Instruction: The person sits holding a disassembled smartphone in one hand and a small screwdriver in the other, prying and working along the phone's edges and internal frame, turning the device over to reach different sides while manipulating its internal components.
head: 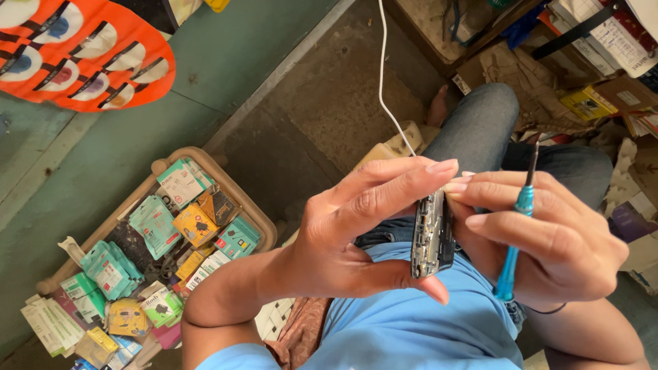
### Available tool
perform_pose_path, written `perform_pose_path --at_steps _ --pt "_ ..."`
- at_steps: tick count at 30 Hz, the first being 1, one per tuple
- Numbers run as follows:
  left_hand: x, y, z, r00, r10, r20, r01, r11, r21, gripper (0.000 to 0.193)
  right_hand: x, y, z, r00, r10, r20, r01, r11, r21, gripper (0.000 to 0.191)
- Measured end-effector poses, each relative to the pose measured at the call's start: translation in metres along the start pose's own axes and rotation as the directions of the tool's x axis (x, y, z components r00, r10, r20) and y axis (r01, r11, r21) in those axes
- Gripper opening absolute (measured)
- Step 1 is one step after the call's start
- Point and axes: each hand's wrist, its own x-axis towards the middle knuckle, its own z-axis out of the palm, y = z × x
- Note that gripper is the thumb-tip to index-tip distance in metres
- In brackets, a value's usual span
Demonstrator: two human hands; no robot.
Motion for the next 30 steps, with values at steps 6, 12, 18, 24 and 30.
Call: perform_pose_path --at_steps 6,12,18,24,30 --pt "-0.001 -0.003 0.002 1.0 0.011 -0.027 -0.01 1.0 0.016 0.093 -0.006 0.0 0.001 0.995 -0.09 0.04 0.091 0.995 -0.049 0.031" --pt "-0.004 -0.006 0.003 0.998 -0.01 -0.063 0.008 0.999 -0.032 0.092 -0.02 0.003 0.005 0.992 -0.111 0.065 0.112 0.994 -0.015 0.038" --pt "-0.01 -0.005 0.004 0.994 -0.082 -0.071 0.073 0.99 -0.125 0.086 -0.035 0.005 0.021 0.998 -0.052 0.043 0.053 0.998 -0.021 0.051" --pt "-0.011 -0.004 0.007 0.98 -0.174 -0.095 0.147 0.958 -0.245 0.089 -0.036 0.014 0.029 0.997 -0.06 -0.04 0.067 0.978 0.197 0.049" --pt "-0.01 -0.01 0.011 0.974 -0.213 -0.079 0.159 0.888 -0.432 0.09 -0.036 0.009 0.024 0.998 0.027 -0.062 -0.015 0.984 0.178 0.06"
